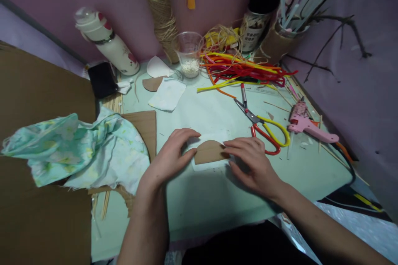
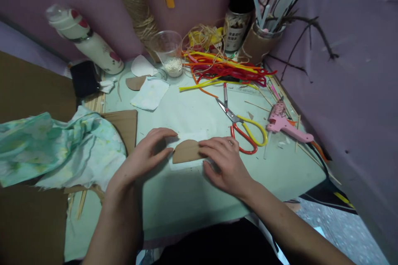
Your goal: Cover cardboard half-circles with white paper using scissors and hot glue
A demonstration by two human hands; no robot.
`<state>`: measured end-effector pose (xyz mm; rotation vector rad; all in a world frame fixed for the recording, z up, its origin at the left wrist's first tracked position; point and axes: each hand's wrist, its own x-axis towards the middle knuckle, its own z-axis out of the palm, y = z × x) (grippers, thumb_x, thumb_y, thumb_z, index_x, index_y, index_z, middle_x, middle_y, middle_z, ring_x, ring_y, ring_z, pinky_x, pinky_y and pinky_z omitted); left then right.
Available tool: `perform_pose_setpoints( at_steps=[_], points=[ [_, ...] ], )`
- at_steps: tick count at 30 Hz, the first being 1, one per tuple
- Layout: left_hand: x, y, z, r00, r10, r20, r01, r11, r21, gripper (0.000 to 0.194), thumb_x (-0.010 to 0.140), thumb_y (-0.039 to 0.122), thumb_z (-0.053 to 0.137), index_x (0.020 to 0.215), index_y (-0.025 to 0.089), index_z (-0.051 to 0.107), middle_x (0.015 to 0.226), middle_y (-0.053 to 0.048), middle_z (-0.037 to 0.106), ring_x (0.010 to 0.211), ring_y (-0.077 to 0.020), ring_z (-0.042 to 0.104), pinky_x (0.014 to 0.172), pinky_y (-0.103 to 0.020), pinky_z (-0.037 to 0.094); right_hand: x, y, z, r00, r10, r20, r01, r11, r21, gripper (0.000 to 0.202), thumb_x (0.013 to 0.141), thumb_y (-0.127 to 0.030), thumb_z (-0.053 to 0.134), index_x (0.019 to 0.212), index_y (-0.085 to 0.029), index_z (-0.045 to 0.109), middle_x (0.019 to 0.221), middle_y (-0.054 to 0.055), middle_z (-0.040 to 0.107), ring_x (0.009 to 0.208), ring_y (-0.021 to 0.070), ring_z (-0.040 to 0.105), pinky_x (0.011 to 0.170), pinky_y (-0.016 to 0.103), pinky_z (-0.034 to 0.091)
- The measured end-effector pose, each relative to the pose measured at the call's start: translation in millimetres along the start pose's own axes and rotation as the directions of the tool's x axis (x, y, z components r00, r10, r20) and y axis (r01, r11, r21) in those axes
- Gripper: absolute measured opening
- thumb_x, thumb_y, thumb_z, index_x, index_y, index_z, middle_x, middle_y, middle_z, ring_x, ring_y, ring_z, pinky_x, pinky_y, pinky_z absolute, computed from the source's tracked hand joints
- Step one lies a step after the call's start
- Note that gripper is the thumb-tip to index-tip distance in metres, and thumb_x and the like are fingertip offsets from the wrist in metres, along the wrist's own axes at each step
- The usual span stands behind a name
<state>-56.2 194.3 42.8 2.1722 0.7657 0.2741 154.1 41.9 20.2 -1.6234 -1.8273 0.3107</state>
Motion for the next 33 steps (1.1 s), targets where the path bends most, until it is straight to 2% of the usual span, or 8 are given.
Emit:
perform_pose_setpoints(
  at_steps=[5, 12, 15, 19, 21, 24, 28, 33],
  points=[
    [2, -6, 5.8, 0.999, -0.029, -0.014, 0.030, 0.999, 0.014, 0.029, 0.085, 0.017, 0.056, 0.114, 0.023, 0.058, 0.116, -0.006, 0.062, 0.113, -0.0211, 0.055, 0.101, -0.040, 0.044, 7, -4, 11, 0.988, -0.118, 0.102, 0.120, 0.993, -0.012, 0.032, 0.085, -0.015, 0.057, 0.115, -0.026, 0.059, 0.123, 0.006, 0.066, 0.111, 0.0265, 0.055, 0.094, 0.048, 0.036],
    [5, -10, 7.9, 0.969, -0.137, -0.206, 0.167, 0.977, 0.134, 0.029, 0.085, 0.008, 0.046, 0.109, 0.019, 0.058, 0.111, -0.007, 0.062, 0.107, -0.0219, 0.055, 0.098, -0.041, 0.045, 5, -1, 17, 0.990, -0.104, 0.098, 0.103, 0.995, 0.012, 0.024, 0.084, -0.015, 0.058, 0.107, -0.022, 0.061, 0.107, 0.007, 0.069, 0.097, 0.0243, 0.056, 0.091, 0.048, 0.035],
    [4, -10, 6.5, 0.973, -0.138, -0.183, 0.164, 0.977, 0.137, 0.028, 0.086, 0.010, 0.048, 0.110, 0.020, 0.057, 0.112, -0.007, 0.061, 0.107, -0.0222, 0.054, 0.098, -0.042, 0.044, 5, -1, 18, 0.990, -0.099, 0.101, 0.098, 0.995, 0.015, 0.024, 0.084, -0.014, 0.057, 0.107, -0.022, 0.061, 0.107, 0.006, 0.069, 0.097, 0.0237, 0.057, 0.091, 0.047, 0.035],
    [2, -4, 2.8, 0.993, -0.095, -0.069, 0.102, 0.988, 0.118, 0.026, 0.084, 0.014, 0.055, 0.107, 0.023, 0.060, 0.114, -0.005, 0.058, 0.112, -0.0222, 0.050, 0.101, -0.041, 0.042, 6, -2, 19, 0.991, -0.105, 0.086, 0.104, 0.994, 0.010, 0.025, 0.083, -0.013, 0.058, 0.105, -0.023, 0.062, 0.105, 0.006, 0.069, 0.096, 0.0240, 0.058, 0.090, 0.048, 0.036],
    [1, -1, 1.1, 0.995, -0.096, -0.006, 0.096, 0.989, 0.108, 0.023, 0.082, 0.015, 0.057, 0.103, 0.024, 0.061, 0.113, -0.005, 0.056, 0.112, -0.0223, 0.049, 0.101, -0.041, 0.042, 6, -2, 18, 0.993, -0.106, 0.042, 0.105, 0.994, 0.024, 0.027, 0.081, -0.012, 0.058, 0.106, -0.022, 0.062, 0.105, 0.007, 0.068, 0.096, 0.0244, 0.059, 0.090, 0.048, 0.037],
    [1, 0, 0.5, 0.992, -0.115, 0.057, 0.110, 0.990, 0.094, 0.026, 0.081, 0.017, 0.059, 0.105, 0.025, 0.061, 0.111, -0.004, 0.055, 0.110, -0.0223, 0.048, 0.099, -0.041, 0.042, 4, 0, 14, 0.989, -0.056, -0.136, 0.065, 0.996, 0.064, 0.027, 0.080, -0.011, 0.059, 0.104, -0.022, 0.061, 0.103, 0.008, 0.066, 0.093, 0.0244, 0.060, 0.086, 0.048, 0.040],
    [2, -4, 2.6, 0.986, -0.128, 0.102, 0.119, 0.989, 0.092, 0.028, 0.081, 0.018, 0.059, 0.108, 0.025, 0.060, 0.111, -0.005, 0.055, 0.110, -0.0230, 0.048, 0.098, -0.042, 0.043, 3, 7, 7, 0.930, 0.043, -0.366, -0.017, 0.997, 0.075, 0.022, 0.079, -0.011, 0.059, 0.098, -0.022, 0.061, 0.095, 0.007, 0.063, 0.086, 0.0233, 0.059, 0.081, 0.046, 0.044],
    [2, -6, 3.4, 0.983, -0.131, 0.129, 0.118, 0.987, 0.106, 0.029, 0.081, 0.017, 0.057, 0.109, 0.025, 0.059, 0.114, -0.006, 0.054, 0.111, -0.0233, 0.047, 0.099, -0.043, 0.041, 4, 12, 4, 0.929, 0.063, -0.363, -0.040, 0.997, 0.070, 0.019, 0.079, -0.013, 0.059, 0.094, -0.022, 0.061, 0.092, 0.006, 0.064, 0.083, 0.0225, 0.060, 0.080, 0.044, 0.044]
  ],
)
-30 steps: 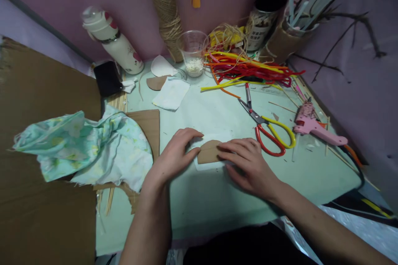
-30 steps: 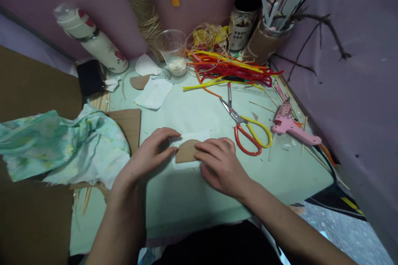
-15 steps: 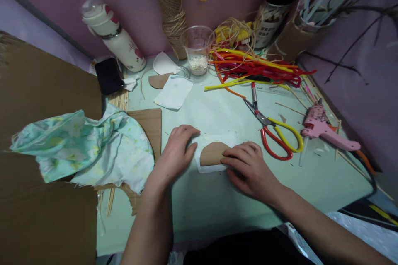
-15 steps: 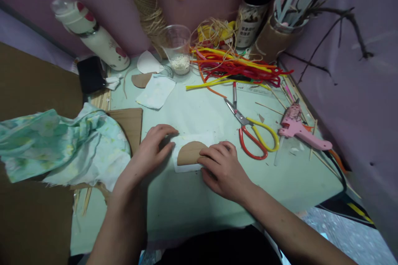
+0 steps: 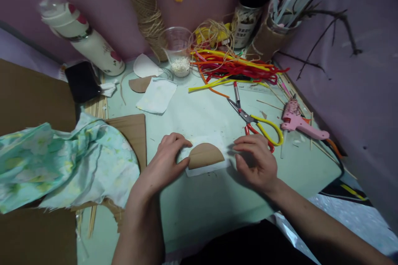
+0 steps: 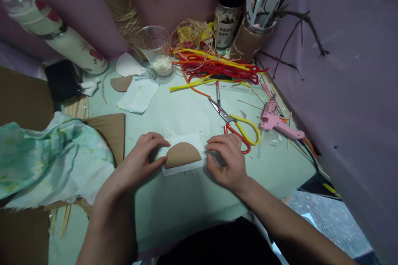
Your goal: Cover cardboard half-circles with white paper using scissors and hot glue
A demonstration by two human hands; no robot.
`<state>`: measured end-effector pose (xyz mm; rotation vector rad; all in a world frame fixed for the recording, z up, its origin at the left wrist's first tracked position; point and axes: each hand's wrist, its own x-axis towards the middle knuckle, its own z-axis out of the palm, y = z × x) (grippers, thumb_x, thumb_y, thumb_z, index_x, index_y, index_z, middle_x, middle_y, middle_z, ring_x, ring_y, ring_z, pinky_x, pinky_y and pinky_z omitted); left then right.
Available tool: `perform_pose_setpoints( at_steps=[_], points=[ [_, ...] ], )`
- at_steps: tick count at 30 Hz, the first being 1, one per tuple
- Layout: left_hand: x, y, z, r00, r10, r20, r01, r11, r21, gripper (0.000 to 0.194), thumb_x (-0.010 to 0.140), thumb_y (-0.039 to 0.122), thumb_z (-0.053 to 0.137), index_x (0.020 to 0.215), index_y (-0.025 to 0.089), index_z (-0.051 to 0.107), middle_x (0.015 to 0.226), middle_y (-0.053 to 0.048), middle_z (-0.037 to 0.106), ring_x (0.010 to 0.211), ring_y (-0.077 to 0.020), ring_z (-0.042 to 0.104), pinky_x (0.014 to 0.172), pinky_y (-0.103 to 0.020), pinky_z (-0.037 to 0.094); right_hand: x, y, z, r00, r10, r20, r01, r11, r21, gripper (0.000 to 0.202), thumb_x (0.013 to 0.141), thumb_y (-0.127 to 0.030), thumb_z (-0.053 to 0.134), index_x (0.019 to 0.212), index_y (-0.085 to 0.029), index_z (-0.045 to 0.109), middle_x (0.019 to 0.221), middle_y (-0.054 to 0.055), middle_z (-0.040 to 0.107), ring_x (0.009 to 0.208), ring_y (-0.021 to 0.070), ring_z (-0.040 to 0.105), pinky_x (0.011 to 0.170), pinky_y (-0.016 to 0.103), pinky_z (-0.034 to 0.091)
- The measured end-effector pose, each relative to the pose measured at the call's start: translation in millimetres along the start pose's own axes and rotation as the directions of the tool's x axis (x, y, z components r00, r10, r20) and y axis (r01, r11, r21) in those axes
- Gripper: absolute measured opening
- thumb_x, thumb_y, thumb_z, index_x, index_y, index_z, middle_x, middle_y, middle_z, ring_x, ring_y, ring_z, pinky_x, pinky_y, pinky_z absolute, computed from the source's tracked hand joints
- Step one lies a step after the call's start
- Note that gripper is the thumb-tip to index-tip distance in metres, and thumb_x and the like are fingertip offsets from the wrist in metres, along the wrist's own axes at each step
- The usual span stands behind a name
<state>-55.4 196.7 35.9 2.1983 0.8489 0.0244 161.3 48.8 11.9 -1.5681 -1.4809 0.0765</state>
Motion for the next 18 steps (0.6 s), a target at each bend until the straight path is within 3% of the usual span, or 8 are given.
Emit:
perform_pose_setpoints(
  at_steps=[6, 11, 18],
  points=[
    [1, -2, -0.1, 1.000, 0.011, 0.004, -0.011, 1.000, 0.006, 0.031, 0.080, 0.016, 0.055, 0.110, 0.025, 0.060, 0.113, -0.006, 0.054, 0.110, -0.0240, 0.047, 0.097, -0.043, 0.042, 2, -3, 5, 0.982, 0.048, 0.181, -0.040, 0.998, -0.044, 0.022, 0.080, -0.018, 0.062, 0.101, -0.022, 0.060, 0.100, 0.008, 0.066, 0.095, 0.0249, 0.060, 0.088, 0.046, 0.041],
    [2, -4, 1.0, 1.000, 0.019, 0.001, -0.019, 1.000, 0.001, 0.034, 0.079, 0.014, 0.054, 0.111, 0.025, 0.060, 0.113, -0.006, 0.054, 0.111, -0.0244, 0.048, 0.098, -0.044, 0.043, 5, -9, 13, 0.902, 0.078, 0.426, -0.035, 0.994, -0.108, 0.046, 0.076, -0.027, 0.068, 0.119, -0.021, 0.054, 0.124, 0.012, 0.062, 0.114, 0.0305, 0.054, 0.098, 0.050, 0.033],
    [0, -7, 1.4, 0.999, 0.030, 0.023, -0.030, 1.000, -0.006, 0.040, 0.077, 0.014, 0.057, 0.115, 0.026, 0.057, 0.117, -0.006, 0.052, 0.113, -0.0243, 0.046, 0.101, -0.045, 0.042, 8, -10, 17, 0.863, 0.105, 0.494, -0.062, 0.993, -0.102, 0.053, 0.078, -0.028, 0.067, 0.127, -0.023, 0.046, 0.119, 0.008, 0.065, 0.112, 0.0285, 0.054, 0.100, 0.048, 0.031]
  ],
)
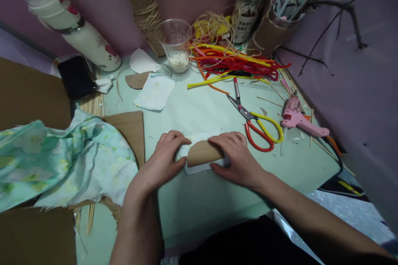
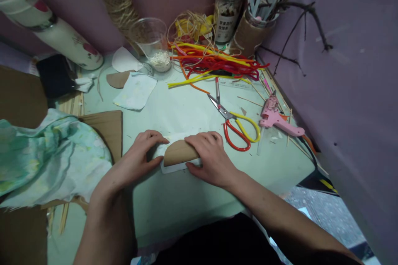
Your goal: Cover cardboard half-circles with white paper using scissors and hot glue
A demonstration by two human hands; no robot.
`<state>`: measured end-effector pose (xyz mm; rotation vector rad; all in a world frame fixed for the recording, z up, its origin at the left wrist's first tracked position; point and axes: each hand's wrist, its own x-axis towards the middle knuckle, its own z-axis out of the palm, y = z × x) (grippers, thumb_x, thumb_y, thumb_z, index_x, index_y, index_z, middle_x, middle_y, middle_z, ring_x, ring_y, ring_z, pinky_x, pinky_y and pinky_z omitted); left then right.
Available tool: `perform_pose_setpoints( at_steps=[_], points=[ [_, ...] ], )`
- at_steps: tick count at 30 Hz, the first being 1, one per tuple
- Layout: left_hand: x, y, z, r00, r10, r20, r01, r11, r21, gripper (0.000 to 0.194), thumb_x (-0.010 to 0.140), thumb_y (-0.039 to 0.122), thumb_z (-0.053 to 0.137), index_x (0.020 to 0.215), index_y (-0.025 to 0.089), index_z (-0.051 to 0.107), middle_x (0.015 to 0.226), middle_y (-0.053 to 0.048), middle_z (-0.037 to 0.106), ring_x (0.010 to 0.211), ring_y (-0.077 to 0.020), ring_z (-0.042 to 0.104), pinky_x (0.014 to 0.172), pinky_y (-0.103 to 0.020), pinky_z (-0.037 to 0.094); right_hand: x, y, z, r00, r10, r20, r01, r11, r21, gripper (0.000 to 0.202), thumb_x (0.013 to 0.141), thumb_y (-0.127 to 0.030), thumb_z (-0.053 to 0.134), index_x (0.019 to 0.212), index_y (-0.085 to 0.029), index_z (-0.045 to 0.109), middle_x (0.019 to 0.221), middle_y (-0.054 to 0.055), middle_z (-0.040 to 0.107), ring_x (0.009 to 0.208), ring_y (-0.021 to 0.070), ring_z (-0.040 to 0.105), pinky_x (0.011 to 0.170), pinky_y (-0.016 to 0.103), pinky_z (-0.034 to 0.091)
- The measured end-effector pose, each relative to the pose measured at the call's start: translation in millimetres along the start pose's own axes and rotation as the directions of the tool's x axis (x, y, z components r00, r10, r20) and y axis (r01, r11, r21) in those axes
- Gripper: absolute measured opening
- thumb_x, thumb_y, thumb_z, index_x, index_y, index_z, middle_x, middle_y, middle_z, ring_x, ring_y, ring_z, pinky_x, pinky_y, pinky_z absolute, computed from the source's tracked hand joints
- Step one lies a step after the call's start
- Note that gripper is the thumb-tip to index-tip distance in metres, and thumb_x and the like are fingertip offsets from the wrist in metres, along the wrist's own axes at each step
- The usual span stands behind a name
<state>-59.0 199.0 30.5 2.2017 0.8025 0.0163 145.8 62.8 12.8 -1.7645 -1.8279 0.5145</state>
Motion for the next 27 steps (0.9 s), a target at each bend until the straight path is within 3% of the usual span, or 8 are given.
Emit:
perform_pose_setpoints(
  at_steps=[13, 27],
  points=[
    [-1.3, -0.7, 1.3, 1.000, 0.000, -0.002, 0.000, 1.000, 0.000, 0.041, 0.077, 0.013, 0.058, 0.115, 0.027, 0.056, 0.119, -0.006, 0.052, 0.114, -0.0252, 0.047, 0.101, -0.047, 0.041, 0.1, 1.7, 0.5, 1.000, 0.019, -0.017, -0.019, 1.000, 0.008, 0.055, 0.079, -0.025, 0.066, 0.129, -0.028, 0.046, 0.118, 0.008, 0.065, 0.112, 0.0298, 0.056, 0.098, 0.051, 0.033],
    [-2.0, -1.9, 1.9, 1.000, -0.007, 0.012, 0.007, 1.000, 0.008, 0.042, 0.077, 0.012, 0.057, 0.116, 0.026, 0.055, 0.121, -0.007, 0.052, 0.116, -0.0251, 0.046, 0.102, -0.047, 0.041, 0.3, 3.0, -0.2, 1.000, 0.014, -0.022, -0.014, 1.000, 0.004, 0.051, 0.079, -0.025, 0.066, 0.127, -0.026, 0.046, 0.119, 0.009, 0.065, 0.112, 0.0300, 0.055, 0.100, 0.052, 0.032]
  ],
)
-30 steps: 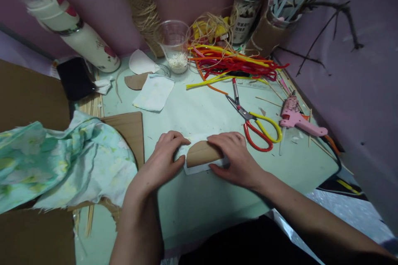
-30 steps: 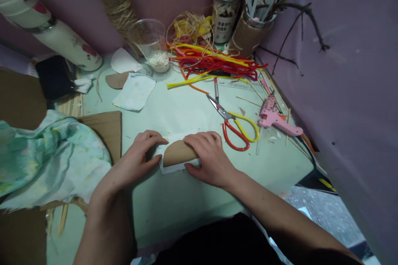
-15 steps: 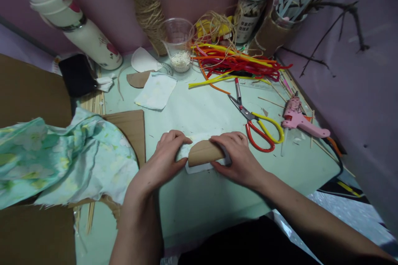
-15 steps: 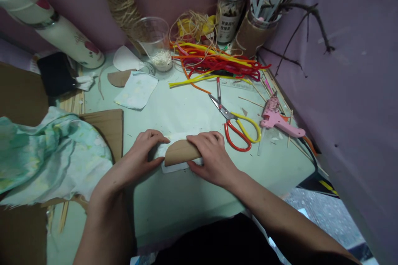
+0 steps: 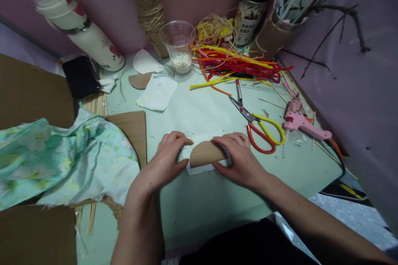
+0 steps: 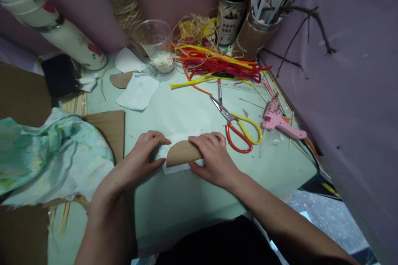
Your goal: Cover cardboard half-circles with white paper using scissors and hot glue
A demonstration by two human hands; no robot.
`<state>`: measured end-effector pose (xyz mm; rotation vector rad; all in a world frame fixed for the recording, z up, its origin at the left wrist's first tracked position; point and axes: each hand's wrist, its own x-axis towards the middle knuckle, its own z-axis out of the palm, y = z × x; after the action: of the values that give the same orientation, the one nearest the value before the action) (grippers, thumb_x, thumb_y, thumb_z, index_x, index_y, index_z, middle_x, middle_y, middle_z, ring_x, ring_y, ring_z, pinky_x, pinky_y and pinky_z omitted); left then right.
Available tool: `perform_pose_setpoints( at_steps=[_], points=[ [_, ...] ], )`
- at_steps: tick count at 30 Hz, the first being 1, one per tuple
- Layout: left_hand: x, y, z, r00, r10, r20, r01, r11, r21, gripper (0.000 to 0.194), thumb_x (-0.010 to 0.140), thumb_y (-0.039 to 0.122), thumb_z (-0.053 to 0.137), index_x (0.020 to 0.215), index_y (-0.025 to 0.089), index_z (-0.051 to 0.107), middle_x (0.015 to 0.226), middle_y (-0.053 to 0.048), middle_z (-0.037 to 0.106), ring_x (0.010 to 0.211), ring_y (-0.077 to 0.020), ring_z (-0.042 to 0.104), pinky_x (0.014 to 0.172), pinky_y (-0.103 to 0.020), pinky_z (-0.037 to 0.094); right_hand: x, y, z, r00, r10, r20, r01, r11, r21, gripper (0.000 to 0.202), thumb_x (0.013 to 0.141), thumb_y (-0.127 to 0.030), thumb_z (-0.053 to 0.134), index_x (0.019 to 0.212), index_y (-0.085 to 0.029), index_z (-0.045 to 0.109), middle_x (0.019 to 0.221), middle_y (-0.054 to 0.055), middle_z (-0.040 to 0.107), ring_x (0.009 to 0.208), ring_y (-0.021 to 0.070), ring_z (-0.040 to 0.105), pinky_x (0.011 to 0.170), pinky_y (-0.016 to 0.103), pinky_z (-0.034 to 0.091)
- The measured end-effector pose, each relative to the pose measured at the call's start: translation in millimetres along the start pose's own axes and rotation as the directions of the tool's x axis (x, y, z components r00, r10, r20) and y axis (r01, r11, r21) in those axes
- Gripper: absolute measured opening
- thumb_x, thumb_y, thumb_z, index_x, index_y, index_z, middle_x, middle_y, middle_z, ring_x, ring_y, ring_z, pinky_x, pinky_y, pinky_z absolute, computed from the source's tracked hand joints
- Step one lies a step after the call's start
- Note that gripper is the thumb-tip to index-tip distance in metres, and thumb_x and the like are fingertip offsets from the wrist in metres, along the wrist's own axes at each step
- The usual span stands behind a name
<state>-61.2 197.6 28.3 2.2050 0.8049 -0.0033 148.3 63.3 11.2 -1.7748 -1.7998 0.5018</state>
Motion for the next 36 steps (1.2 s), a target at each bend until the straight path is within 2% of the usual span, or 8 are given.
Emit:
perform_pose_setpoints(
  at_steps=[6, 8, 11, 14, 18, 25, 31, 36],
  points=[
    [-2, 3, -6.9, 1.000, 0.002, -0.016, -0.003, 0.999, -0.035, 0.040, 0.079, 0.015, 0.057, 0.117, 0.026, 0.055, 0.120, -0.006, 0.054, 0.116, -0.0243, 0.049, 0.103, -0.045, 0.042, -1, 0, 0, 1.000, -0.007, 0.006, 0.007, 1.000, -0.004, 0.052, 0.079, -0.025, 0.066, 0.128, -0.026, 0.046, 0.119, 0.009, 0.065, 0.112, 0.0301, 0.056, 0.100, 0.053, 0.032],
    [-1, 3, -8.1, 0.995, -0.026, -0.093, 0.022, 0.999, -0.043, 0.035, 0.081, 0.017, 0.056, 0.115, 0.025, 0.055, 0.118, -0.006, 0.056, 0.115, -0.0232, 0.050, 0.102, -0.043, 0.043, -1, 0, 0, 1.000, -0.006, 0.004, 0.006, 1.000, -0.008, 0.054, 0.078, -0.024, 0.066, 0.128, -0.027, 0.046, 0.119, 0.009, 0.065, 0.112, 0.0304, 0.056, 0.101, 0.054, 0.032],
    [3, 5, -4.4, 0.964, -0.087, -0.250, 0.078, 0.996, -0.046, 0.029, 0.084, 0.023, 0.057, 0.113, 0.023, 0.055, 0.116, -0.006, 0.058, 0.113, -0.0232, 0.053, 0.101, -0.043, 0.043, -1, 0, 1, 1.000, -0.004, 0.002, 0.004, 1.000, -0.014, 0.055, 0.077, -0.024, 0.067, 0.128, -0.027, 0.047, 0.119, 0.009, 0.065, 0.112, 0.0308, 0.056, 0.102, 0.055, 0.031],
    [8, 12, 4.6, 0.952, -0.073, -0.298, 0.078, 0.997, 0.005, 0.035, 0.084, 0.030, 0.062, 0.117, 0.023, 0.053, 0.120, -0.008, 0.058, 0.115, -0.0248, 0.053, 0.102, -0.044, 0.042, -1, 0, 2, 1.000, -0.005, 0.007, 0.005, 1.000, -0.017, 0.054, 0.078, -0.024, 0.067, 0.127, -0.026, 0.047, 0.119, 0.009, 0.065, 0.112, 0.0306, 0.056, 0.102, 0.055, 0.030],
    [16, 30, 14.2, 0.971, -0.046, -0.236, 0.084, 0.985, 0.153, 0.046, 0.082, 0.033, 0.068, 0.121, 0.019, 0.050, 0.120, -0.011, 0.057, 0.117, -0.0292, 0.050, 0.099, -0.045, 0.042, 0, 0, 2, 1.000, -0.007, 0.009, 0.008, 1.000, -0.012, 0.055, 0.077, -0.025, 0.068, 0.128, -0.025, 0.046, 0.120, 0.009, 0.065, 0.113, 0.0303, 0.056, 0.103, 0.054, 0.030],
    [30, 63, 9.7, 0.984, -0.134, -0.120, 0.173, 0.884, 0.435, 0.036, 0.079, 0.031, 0.071, 0.107, 0.018, 0.051, 0.106, -0.011, 0.057, 0.104, -0.0302, 0.054, 0.087, -0.044, 0.044, -2, 0, 0, 1.000, -0.016, -0.017, 0.016, 1.000, 0.008, 0.058, 0.076, -0.027, 0.068, 0.129, -0.024, 0.045, 0.123, 0.010, 0.063, 0.115, 0.0306, 0.055, 0.103, 0.054, 0.030],
    [31, 67, 2.9, 0.988, -0.134, -0.079, 0.155, 0.866, 0.475, 0.039, 0.077, 0.031, 0.073, 0.107, 0.017, 0.052, 0.106, -0.012, 0.058, 0.104, -0.0311, 0.055, 0.085, -0.043, 0.045, -11, 10, -17, 0.977, 0.013, -0.211, -0.016, 1.000, -0.010, 0.048, 0.082, -0.028, 0.062, 0.127, -0.023, 0.046, 0.123, 0.012, 0.061, 0.114, 0.0307, 0.055, 0.100, 0.051, 0.036],
    [36, 70, 2.5, 0.975, -0.219, -0.029, 0.203, 0.836, 0.510, 0.037, 0.075, 0.027, 0.074, 0.102, 0.016, 0.053, 0.107, -0.014, 0.058, 0.104, -0.0319, 0.056, 0.081, -0.042, 0.046, -15, 19, -24, 0.964, 0.009, -0.265, -0.023, 0.999, -0.048, 0.041, 0.084, -0.027, 0.061, 0.123, -0.022, 0.048, 0.118, 0.012, 0.064, 0.109, 0.0303, 0.057, 0.095, 0.050, 0.040]
  ],
)
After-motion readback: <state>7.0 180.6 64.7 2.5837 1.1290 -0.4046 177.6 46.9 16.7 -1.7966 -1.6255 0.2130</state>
